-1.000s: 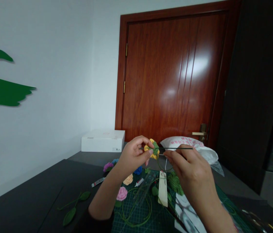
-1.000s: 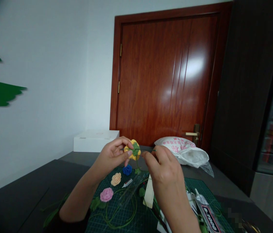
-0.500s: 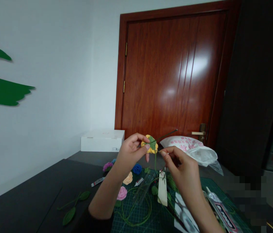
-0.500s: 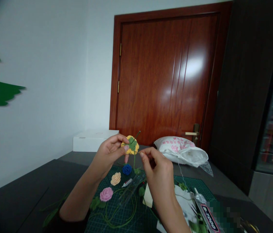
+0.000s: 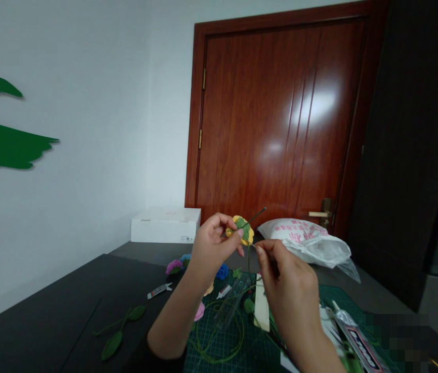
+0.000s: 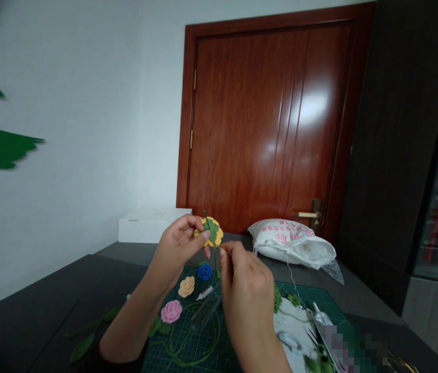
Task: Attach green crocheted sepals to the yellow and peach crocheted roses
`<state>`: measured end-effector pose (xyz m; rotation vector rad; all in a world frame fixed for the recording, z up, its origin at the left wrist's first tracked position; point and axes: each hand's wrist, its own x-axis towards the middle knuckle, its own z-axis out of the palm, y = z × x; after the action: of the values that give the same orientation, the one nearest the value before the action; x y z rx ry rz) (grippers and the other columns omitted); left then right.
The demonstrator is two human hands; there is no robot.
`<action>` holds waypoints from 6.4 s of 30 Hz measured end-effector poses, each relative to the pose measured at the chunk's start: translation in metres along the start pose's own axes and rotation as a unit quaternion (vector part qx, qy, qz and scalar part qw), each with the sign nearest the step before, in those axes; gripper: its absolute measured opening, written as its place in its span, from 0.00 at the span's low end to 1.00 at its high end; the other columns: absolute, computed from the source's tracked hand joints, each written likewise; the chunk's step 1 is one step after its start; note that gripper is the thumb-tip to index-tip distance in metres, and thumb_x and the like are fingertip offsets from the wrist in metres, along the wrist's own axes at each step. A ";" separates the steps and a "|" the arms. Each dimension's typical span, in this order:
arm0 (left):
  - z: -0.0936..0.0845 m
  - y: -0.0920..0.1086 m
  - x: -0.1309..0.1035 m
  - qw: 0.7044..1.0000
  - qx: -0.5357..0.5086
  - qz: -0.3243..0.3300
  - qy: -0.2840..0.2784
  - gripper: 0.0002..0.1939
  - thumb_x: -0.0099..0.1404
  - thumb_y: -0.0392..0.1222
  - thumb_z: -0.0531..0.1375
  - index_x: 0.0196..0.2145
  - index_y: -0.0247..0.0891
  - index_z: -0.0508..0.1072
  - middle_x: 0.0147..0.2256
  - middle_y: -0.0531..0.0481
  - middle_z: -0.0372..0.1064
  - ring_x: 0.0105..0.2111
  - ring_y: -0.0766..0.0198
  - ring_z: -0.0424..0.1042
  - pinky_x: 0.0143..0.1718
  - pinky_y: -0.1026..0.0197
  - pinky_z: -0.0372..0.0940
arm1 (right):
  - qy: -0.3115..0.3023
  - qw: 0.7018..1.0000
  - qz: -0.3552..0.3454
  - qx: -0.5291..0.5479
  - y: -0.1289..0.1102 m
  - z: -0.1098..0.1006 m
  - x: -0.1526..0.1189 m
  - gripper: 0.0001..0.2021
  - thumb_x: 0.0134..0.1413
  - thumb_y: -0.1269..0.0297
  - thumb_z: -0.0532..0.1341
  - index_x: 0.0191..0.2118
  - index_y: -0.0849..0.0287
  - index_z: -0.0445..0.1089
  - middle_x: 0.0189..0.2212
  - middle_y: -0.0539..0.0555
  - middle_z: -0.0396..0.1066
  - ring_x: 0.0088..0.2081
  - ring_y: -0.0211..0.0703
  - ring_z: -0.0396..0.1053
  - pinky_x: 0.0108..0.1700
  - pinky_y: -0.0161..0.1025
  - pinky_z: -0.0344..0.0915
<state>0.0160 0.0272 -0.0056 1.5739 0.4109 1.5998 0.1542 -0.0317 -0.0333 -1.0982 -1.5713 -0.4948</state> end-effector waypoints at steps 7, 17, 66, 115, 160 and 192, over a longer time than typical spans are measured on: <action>0.006 0.001 -0.002 0.999 -0.025 0.032 0.023 0.10 0.59 0.34 0.64 0.30 0.37 0.63 0.31 0.55 0.66 0.24 0.70 0.72 0.25 0.65 0.69 | -0.040 0.986 0.099 0.126 0.002 0.005 0.002 0.11 0.65 0.61 0.53 0.35 0.58 0.69 0.19 0.47 0.68 0.19 0.39 0.66 0.24 0.34 0.57; 0.009 -0.004 -0.003 0.995 -0.073 0.029 0.058 0.10 0.60 0.33 0.64 0.32 0.37 0.64 0.31 0.55 0.68 0.27 0.68 0.74 0.30 0.63 0.71 | -0.064 0.914 0.246 0.316 0.004 0.017 -0.001 0.15 0.62 0.52 0.55 0.36 0.60 0.68 0.15 0.44 0.62 0.17 0.37 0.60 0.22 0.32 0.55; -0.009 0.002 0.001 0.993 0.104 0.056 0.002 0.07 0.57 0.33 0.65 0.32 0.37 0.70 0.34 0.50 0.69 0.36 0.64 0.72 0.41 0.62 0.70 | -0.039 0.998 0.036 0.041 0.014 -0.007 0.009 0.06 0.62 0.67 0.58 0.37 0.57 0.73 0.26 0.49 0.75 0.25 0.41 0.72 0.28 0.35 0.60; -0.007 0.001 0.000 0.995 0.096 -0.006 -0.003 0.09 0.54 0.34 0.66 0.31 0.36 0.69 0.32 0.50 0.71 0.33 0.66 0.74 0.37 0.64 0.69 | -0.097 0.984 0.101 0.107 0.020 -0.009 0.014 0.08 0.62 0.64 0.57 0.35 0.57 0.73 0.26 0.49 0.74 0.24 0.40 0.69 0.29 0.35 0.57; 0.008 0.004 -0.006 0.996 -0.020 -0.028 0.078 0.09 0.54 0.34 0.68 0.32 0.35 0.72 0.30 0.52 0.74 0.30 0.68 0.72 0.37 0.66 0.68 | -0.023 0.806 0.312 0.502 0.011 0.033 0.001 0.17 0.57 0.52 0.62 0.26 0.57 0.63 0.17 0.43 0.56 0.20 0.34 0.51 0.24 0.32 0.50; 0.014 0.005 -0.006 0.989 -0.083 -0.041 0.115 0.11 0.51 0.34 0.70 0.32 0.33 0.72 0.29 0.52 0.73 0.29 0.69 0.72 0.33 0.67 0.67 | -0.001 0.776 0.311 0.549 0.011 0.038 -0.003 0.11 0.57 0.55 0.63 0.32 0.58 0.69 0.17 0.43 0.58 0.21 0.34 0.51 0.26 0.31 0.50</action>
<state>0.0266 0.0154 -0.0038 1.2376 0.4483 1.7113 0.1429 0.0024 -0.0505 -0.5809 -1.0642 0.8177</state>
